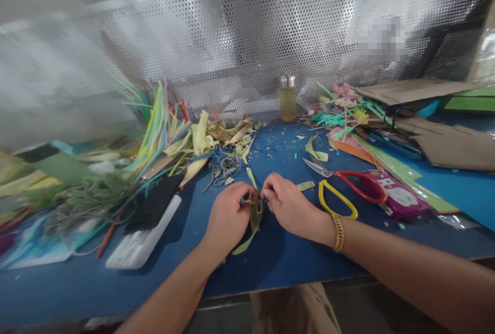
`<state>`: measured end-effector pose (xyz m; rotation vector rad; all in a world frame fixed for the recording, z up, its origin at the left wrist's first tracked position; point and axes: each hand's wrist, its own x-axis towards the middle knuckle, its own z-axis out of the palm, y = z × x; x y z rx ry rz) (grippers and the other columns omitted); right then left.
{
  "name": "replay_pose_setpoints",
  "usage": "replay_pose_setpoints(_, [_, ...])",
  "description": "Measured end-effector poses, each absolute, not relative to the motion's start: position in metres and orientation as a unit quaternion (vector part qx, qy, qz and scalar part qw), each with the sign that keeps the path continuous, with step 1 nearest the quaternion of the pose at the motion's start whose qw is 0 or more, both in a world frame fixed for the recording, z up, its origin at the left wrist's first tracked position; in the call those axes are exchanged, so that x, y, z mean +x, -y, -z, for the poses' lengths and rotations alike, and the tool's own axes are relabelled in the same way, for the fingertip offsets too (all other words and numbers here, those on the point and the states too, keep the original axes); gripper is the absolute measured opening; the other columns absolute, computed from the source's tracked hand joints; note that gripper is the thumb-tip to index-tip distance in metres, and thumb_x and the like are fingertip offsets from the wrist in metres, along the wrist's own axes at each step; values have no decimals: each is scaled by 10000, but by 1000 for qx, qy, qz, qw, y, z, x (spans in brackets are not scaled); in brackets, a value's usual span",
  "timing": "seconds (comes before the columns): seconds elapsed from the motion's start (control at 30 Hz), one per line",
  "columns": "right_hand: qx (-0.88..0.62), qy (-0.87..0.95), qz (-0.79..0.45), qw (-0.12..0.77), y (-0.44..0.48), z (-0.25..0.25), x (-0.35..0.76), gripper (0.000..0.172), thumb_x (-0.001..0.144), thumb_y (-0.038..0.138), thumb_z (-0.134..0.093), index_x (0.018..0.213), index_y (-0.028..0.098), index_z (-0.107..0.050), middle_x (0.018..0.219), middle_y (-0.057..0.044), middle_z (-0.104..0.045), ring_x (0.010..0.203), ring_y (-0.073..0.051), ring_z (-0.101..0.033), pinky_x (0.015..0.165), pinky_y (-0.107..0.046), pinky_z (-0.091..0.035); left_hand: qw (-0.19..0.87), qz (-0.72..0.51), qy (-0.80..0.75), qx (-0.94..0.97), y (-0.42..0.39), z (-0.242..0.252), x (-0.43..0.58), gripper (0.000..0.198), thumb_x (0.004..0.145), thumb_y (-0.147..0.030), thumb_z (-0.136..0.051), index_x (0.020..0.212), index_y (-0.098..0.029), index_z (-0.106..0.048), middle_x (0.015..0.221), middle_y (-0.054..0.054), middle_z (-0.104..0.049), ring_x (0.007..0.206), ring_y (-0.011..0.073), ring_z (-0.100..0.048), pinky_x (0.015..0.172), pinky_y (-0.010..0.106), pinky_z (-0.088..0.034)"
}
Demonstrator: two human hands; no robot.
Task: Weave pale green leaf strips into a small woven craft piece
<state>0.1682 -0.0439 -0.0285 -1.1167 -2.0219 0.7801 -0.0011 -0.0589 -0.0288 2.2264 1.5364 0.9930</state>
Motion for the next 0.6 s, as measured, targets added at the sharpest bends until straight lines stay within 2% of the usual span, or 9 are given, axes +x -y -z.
replay_pose_setpoints(0.27, [-424, 808, -261, 316, 41, 35, 169, 142, 880, 68, -402, 828, 195, -439, 787, -33, -557, 707, -156, -475, 637, -290, -319, 33, -305, -535, 787, 65, 28, 1, 242, 691, -17, -464, 749, -212, -595, 791, 38, -631, 830, 219, -571, 755, 341, -421])
replay_pose_setpoints(0.43, [-421, 793, -296, 325, 39, 37, 168, 148, 874, 67, -397, 825, 206, -412, 699, 5, -515, 638, -146, -478, 623, -284, -328, 118, -274, -525, 797, 61, 32, -2, 158, 806, -94, -455, 814, -215, -556, 837, 31, -605, 790, 196, -561, 694, 310, -425])
replay_pose_setpoints(0.6, [-415, 803, -256, 344, 37, 42, 169, 140, 886, 92, -391, 813, 208, -420, 722, -11, -517, 662, -164, -484, 645, -303, -337, 132, -263, -514, 806, 65, 29, 1, 149, 885, -142, -415, 793, -211, -510, 871, 37, -593, 814, 184, -545, 695, 297, -412])
